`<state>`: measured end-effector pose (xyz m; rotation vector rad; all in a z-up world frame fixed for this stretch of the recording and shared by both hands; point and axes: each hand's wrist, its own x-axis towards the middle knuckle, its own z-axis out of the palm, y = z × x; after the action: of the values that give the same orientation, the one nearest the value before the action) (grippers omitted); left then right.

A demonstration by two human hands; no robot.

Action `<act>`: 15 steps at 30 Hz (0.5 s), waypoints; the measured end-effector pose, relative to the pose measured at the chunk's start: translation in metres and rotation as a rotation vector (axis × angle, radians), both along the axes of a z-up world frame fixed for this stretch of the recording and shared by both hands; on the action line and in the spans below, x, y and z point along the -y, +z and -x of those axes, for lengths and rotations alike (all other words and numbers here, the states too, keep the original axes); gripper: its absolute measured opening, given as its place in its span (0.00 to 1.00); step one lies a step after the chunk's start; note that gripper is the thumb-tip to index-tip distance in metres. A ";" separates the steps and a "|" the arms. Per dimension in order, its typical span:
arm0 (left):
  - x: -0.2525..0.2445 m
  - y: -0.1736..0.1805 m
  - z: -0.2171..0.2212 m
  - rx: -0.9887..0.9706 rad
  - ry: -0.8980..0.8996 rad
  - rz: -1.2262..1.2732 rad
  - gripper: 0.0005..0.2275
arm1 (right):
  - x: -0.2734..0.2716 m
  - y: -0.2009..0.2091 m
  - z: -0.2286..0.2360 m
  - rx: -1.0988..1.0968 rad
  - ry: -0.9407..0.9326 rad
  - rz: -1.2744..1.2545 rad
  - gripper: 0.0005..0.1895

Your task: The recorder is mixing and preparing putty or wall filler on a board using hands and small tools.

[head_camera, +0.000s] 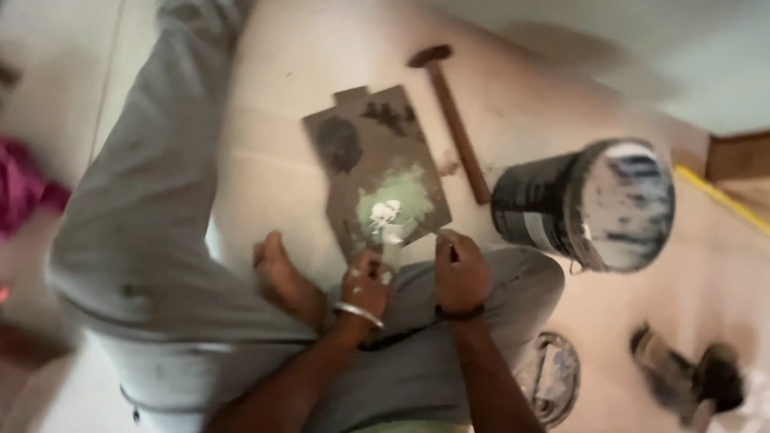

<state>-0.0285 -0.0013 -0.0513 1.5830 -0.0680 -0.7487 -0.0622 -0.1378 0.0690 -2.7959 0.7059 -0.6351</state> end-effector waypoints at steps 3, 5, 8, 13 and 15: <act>-0.007 -0.018 -0.005 -0.087 0.006 -0.037 0.03 | 0.016 -0.002 0.010 0.124 -0.329 -0.369 0.10; -0.010 -0.032 -0.011 -0.172 0.128 0.000 0.03 | 0.017 0.015 0.013 0.186 -0.361 -0.529 0.13; -0.014 -0.005 -0.032 -0.264 0.163 0.005 0.03 | 0.021 0.007 0.024 0.202 -0.200 -0.347 0.11; -0.013 -0.001 -0.030 -0.333 0.152 0.025 0.03 | -0.019 -0.035 0.031 0.206 -0.090 -0.380 0.12; -0.013 0.008 -0.030 -0.332 0.140 0.047 0.03 | -0.034 -0.022 0.021 0.136 0.013 -0.352 0.17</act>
<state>0.0019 0.0118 -0.0437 1.3851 0.2632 -0.8820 -0.0831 -0.1041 0.0473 -2.4094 0.6961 -0.6227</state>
